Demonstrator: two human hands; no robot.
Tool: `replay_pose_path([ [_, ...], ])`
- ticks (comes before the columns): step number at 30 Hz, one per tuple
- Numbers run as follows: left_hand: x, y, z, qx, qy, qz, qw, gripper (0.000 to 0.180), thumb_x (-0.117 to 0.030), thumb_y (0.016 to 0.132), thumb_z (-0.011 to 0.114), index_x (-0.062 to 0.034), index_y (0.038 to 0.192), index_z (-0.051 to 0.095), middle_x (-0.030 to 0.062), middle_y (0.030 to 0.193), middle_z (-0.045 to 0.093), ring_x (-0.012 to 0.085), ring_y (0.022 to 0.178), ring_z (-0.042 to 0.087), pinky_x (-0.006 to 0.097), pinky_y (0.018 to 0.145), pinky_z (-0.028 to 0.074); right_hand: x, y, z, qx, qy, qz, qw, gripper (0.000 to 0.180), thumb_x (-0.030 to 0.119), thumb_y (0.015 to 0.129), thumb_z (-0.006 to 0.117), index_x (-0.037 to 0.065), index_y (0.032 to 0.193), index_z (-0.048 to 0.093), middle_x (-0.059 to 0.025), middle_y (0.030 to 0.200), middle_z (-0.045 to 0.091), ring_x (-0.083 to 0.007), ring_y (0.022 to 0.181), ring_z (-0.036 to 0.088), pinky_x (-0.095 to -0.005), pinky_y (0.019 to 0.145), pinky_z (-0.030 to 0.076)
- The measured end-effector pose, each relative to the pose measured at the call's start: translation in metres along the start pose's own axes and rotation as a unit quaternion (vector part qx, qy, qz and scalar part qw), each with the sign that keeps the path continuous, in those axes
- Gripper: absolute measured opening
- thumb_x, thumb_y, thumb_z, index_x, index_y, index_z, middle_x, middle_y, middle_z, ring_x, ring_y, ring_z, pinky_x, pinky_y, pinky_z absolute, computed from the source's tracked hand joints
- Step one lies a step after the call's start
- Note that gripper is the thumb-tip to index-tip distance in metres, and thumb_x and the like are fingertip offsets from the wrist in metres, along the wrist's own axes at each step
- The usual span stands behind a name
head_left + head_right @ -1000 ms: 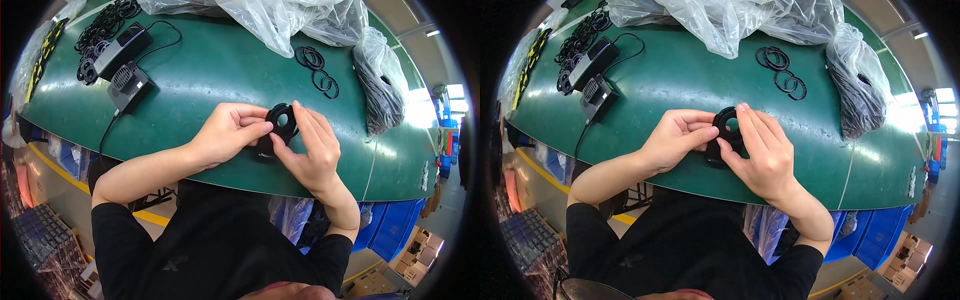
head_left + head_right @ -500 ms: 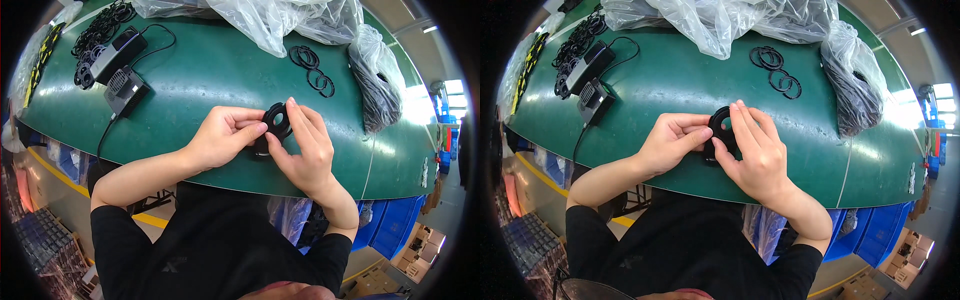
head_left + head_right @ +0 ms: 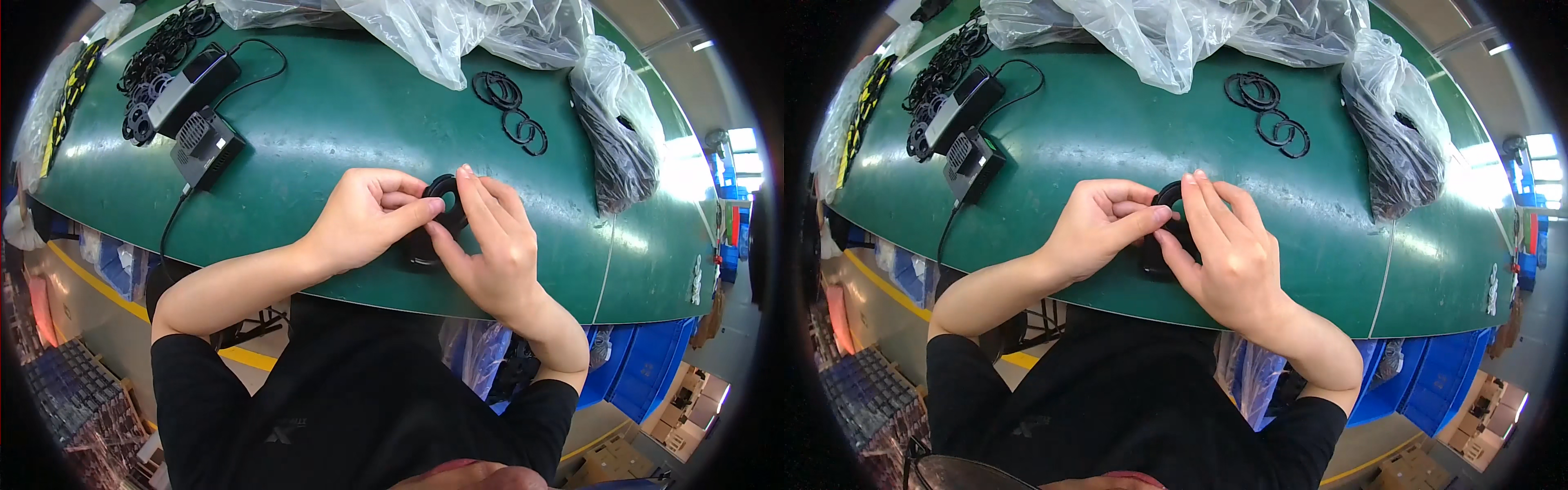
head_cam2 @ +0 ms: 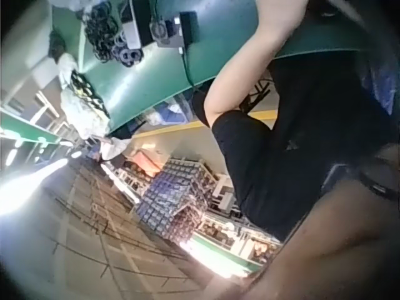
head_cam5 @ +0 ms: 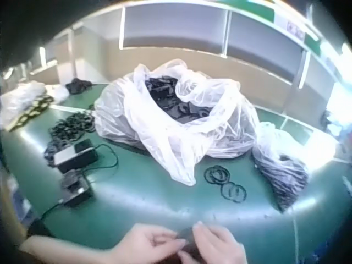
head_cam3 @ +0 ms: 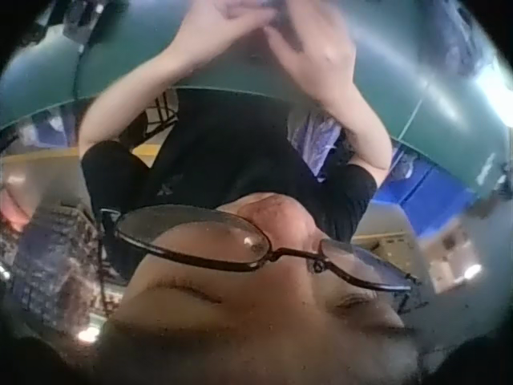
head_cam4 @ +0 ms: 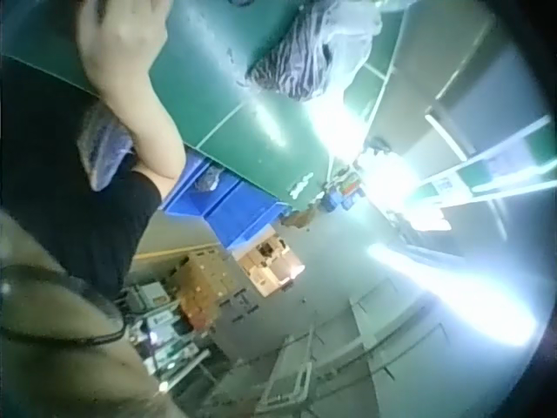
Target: The person assembles small black plastic components by hand, inserting plastic rings into a plastic housing.
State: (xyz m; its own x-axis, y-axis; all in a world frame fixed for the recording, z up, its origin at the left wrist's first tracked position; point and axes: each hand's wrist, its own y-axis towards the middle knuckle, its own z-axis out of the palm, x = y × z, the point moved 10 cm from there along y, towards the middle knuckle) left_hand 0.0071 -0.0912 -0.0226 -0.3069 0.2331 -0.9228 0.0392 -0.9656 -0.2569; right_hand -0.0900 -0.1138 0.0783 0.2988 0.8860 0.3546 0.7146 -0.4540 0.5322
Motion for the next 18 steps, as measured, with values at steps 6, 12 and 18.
replay_pose_path([
  [6,-0.009,-0.005,0.002,0.003,0.036,0.05,0.998,0.019,-0.003,0.088,0.058,0.0094,0.101,0.063,0.0096,0.092,0.067,0.0088,0.084,0.06,0.021,0.074,0.05,-0.021,0.005,-0.009,0.0,0.096,0.069,0.993,0.041,0.009,0.069,0.074,-0.006,0.104,0.061,-0.0157,0.09,0.066,-0.0262,0.079,0.063,-0.0301,0.065,0.052],
  [12,-0.02,-0.011,0.003,-0.011,0.118,0.077,0.99,0.019,-0.007,0.087,0.061,0.0085,0.096,0.065,0.0016,0.073,0.064,0.0019,0.067,0.05,0.02,0.056,0.043,-0.064,-0.023,0.041,0.12,0.377,0.333,0.856,0.022,0.011,0.08,0.069,-0.003,0.097,0.065,-0.0077,0.081,0.066,-0.0106,0.073,0.062,-0.0229,0.065,0.05],
  [18,-0.02,-0.013,0.003,-0.008,0.107,0.088,0.99,0.018,-0.007,0.087,0.06,0.008,0.095,0.066,-0.0023,0.069,0.059,0.0009,0.063,0.045,0.02,0.051,0.038,-0.06,-0.024,0.05,0.099,0.47,0.366,0.797,0.019,0.013,0.083,0.067,-0.004,0.091,0.066,-0.004,0.078,0.066,-0.0063,0.069,0.058,-0.0197,0.061,0.046],
])
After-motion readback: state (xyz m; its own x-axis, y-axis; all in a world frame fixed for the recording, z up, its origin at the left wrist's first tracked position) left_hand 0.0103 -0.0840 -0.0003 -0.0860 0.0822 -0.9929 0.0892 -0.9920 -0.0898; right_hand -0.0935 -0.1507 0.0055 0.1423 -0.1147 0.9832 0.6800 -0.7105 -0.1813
